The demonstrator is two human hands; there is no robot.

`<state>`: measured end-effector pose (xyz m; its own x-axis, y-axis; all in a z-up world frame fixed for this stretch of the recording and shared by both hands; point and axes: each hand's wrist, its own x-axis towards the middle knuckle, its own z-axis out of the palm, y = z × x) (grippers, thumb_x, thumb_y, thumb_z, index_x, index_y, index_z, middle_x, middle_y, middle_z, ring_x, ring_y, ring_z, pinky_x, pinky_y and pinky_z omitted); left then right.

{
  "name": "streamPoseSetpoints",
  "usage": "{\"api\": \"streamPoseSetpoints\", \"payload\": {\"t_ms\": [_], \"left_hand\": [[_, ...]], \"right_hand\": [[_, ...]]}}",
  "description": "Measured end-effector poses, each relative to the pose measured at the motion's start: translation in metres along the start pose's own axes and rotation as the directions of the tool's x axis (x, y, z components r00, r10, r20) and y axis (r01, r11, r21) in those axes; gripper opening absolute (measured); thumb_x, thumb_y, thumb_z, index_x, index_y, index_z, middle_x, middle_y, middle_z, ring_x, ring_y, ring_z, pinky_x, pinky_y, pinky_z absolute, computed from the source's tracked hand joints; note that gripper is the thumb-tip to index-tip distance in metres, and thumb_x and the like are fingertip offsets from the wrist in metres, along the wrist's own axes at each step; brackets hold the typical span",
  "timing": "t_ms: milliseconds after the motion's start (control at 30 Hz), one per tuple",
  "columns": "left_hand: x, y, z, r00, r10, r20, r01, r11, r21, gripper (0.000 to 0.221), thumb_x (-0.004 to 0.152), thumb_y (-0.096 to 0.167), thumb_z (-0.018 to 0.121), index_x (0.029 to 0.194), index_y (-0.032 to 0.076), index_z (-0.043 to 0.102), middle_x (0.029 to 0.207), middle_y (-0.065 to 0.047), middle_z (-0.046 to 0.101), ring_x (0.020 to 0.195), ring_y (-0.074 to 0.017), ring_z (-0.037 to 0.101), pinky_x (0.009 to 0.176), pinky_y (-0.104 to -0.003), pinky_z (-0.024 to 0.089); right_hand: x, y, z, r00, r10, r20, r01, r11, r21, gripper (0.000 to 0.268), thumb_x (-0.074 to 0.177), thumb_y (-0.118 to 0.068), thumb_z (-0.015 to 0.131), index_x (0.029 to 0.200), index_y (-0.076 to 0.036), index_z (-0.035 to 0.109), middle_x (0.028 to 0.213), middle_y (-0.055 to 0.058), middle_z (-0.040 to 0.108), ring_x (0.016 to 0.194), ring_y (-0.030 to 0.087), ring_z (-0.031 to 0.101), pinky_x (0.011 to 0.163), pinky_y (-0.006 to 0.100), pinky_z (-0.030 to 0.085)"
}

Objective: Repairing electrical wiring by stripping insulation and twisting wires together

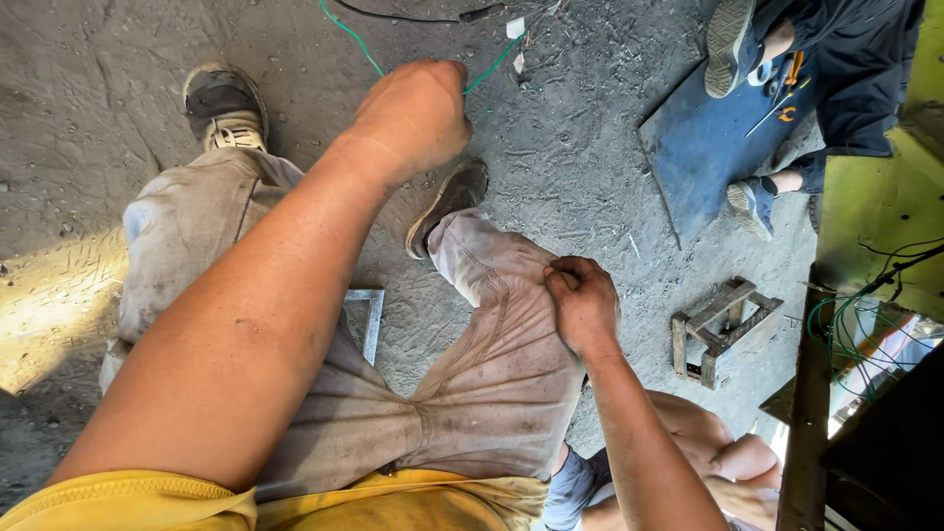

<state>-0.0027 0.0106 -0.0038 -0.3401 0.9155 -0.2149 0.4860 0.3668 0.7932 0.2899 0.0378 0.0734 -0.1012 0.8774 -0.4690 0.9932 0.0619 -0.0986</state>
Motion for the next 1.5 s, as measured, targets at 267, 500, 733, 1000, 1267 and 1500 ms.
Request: {"api": "streamPoseSetpoints", "payload": {"t_ms": [267,500,733,1000,1267,1500], "left_hand": [[0.01,-0.007,0.013,0.999,0.033,-0.025,-0.033,0.999,-0.002,0.027,0.09,0.023,0.072,0.098,-0.002,0.071,0.1,-0.024,0.073,0.09,-0.0465,0.069,0.083,-0.053,0.055],[0.017,-0.004,0.003,0.994,-0.028,0.11,0.032,0.999,-0.039,0.034,0.091,0.029,0.066,0.108,0.001,0.075,0.103,-0.029,0.073,0.108,-0.0501,0.069,0.09,-0.063,0.056],[0.013,-0.007,0.0,0.992,-0.029,0.119,0.04,0.995,-0.092,0.037,0.09,0.033,0.063,0.109,0.003,0.074,0.103,-0.028,0.073,0.108,-0.0502,0.068,0.091,-0.062,0.056],[0.012,-0.007,0.0,0.994,-0.028,0.107,0.033,0.998,-0.044,0.034,0.09,0.031,0.065,0.106,0.003,0.075,0.102,-0.027,0.073,0.108,-0.05,0.069,0.092,-0.061,0.056],[0.008,-0.021,0.016,0.992,-0.054,0.113,0.058,0.998,-0.036,0.036,0.09,0.033,0.065,0.108,0.004,0.074,0.101,-0.028,0.074,0.107,-0.0488,0.07,0.09,-0.061,0.056],[0.008,-0.019,0.003,0.992,-0.078,0.099,0.085,0.994,-0.07,0.042,0.09,0.033,0.067,0.116,0.001,0.071,0.108,-0.027,0.075,0.113,-0.0457,0.07,0.096,-0.057,0.056]], "right_hand": [[0.004,0.009,0.001,1.0,0.026,-0.009,-0.026,0.999,0.038,0.028,0.093,-0.029,0.066,0.11,-0.009,0.076,0.108,0.007,0.075,0.093,0.023,0.069,0.086,0.036,0.054],[0.018,0.036,0.016,1.0,0.016,-0.007,-0.016,1.0,-0.026,0.04,0.089,-0.05,0.067,0.113,-0.021,0.079,0.12,0.008,0.075,0.125,0.033,0.062,0.107,0.049,0.048],[0.02,0.034,0.018,0.999,-0.036,0.003,0.036,0.999,-0.008,0.037,0.089,-0.047,0.068,0.111,-0.019,0.079,0.121,0.007,0.075,0.126,0.035,0.062,0.105,0.049,0.049],[0.014,0.021,0.011,0.999,0.001,0.033,0.0,0.999,-0.043,0.036,0.089,-0.046,0.067,0.112,-0.02,0.08,0.122,0.005,0.075,0.128,0.033,0.061,0.107,0.049,0.049],[0.011,0.018,0.014,0.998,0.029,0.056,-0.025,0.998,-0.063,0.041,0.09,-0.049,0.065,0.117,-0.021,0.078,0.125,0.005,0.075,0.13,0.032,0.059,0.109,0.049,0.047],[0.026,0.014,0.018,0.998,-0.01,0.056,0.014,0.997,-0.079,0.044,0.093,-0.05,0.064,0.119,-0.019,0.078,0.126,0.008,0.075,0.131,0.034,0.06,0.109,0.05,0.048]]}}
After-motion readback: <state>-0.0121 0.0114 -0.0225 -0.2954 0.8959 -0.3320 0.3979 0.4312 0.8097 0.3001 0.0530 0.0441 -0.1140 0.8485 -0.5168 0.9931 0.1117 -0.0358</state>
